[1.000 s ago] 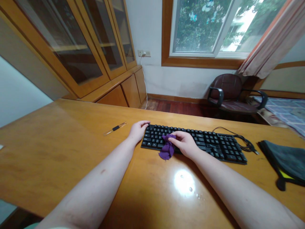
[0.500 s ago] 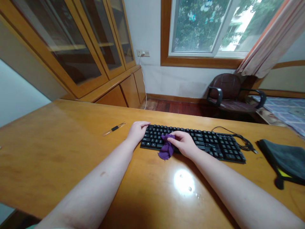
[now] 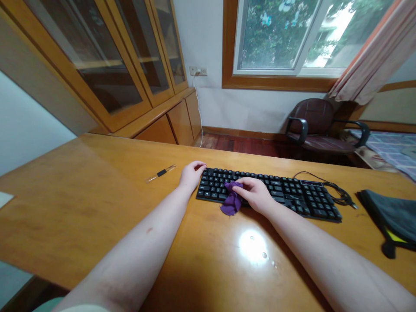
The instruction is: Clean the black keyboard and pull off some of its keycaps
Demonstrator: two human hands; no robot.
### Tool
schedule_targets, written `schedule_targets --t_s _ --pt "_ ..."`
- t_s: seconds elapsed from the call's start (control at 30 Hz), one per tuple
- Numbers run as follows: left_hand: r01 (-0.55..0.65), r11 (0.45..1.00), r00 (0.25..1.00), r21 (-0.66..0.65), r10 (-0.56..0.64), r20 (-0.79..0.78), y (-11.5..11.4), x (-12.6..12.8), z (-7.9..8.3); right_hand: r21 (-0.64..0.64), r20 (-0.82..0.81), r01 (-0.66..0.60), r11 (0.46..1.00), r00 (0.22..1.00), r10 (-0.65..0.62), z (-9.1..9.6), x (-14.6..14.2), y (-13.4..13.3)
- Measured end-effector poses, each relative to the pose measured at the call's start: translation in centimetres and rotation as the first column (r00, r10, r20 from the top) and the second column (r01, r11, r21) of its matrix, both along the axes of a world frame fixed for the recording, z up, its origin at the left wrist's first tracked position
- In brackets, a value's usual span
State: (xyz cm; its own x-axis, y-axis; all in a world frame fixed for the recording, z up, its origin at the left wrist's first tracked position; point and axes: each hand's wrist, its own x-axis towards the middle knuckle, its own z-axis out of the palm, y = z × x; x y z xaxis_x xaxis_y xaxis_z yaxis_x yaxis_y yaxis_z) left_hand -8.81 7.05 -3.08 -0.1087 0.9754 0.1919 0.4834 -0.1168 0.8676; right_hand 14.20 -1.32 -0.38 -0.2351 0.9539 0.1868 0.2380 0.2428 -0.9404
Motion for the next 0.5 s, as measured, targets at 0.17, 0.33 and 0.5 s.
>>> schedule_targets --t_s 0.17,0.33,0.5 --pt "-0.019 1.0 0.994 -0.003 0.019 -0.111 -0.51 0.12 0.59 0.004 -0.016 -0.005 1.0 1.0 0.005 -0.14 -0.05 0.07" --pt "0.009 1.0 0.99 0.005 -0.009 -0.138 -0.61 0.08 0.31 -0.005 -0.017 -0.004 1.0 1.0 0.004 -0.05 -0.03 0.03" --pt "0.017 1.0 0.999 -0.014 -0.017 -0.041 -0.16 -0.08 -0.12 -0.004 -0.019 -0.006 1.0 1.0 0.006 -0.14 -0.07 0.04"
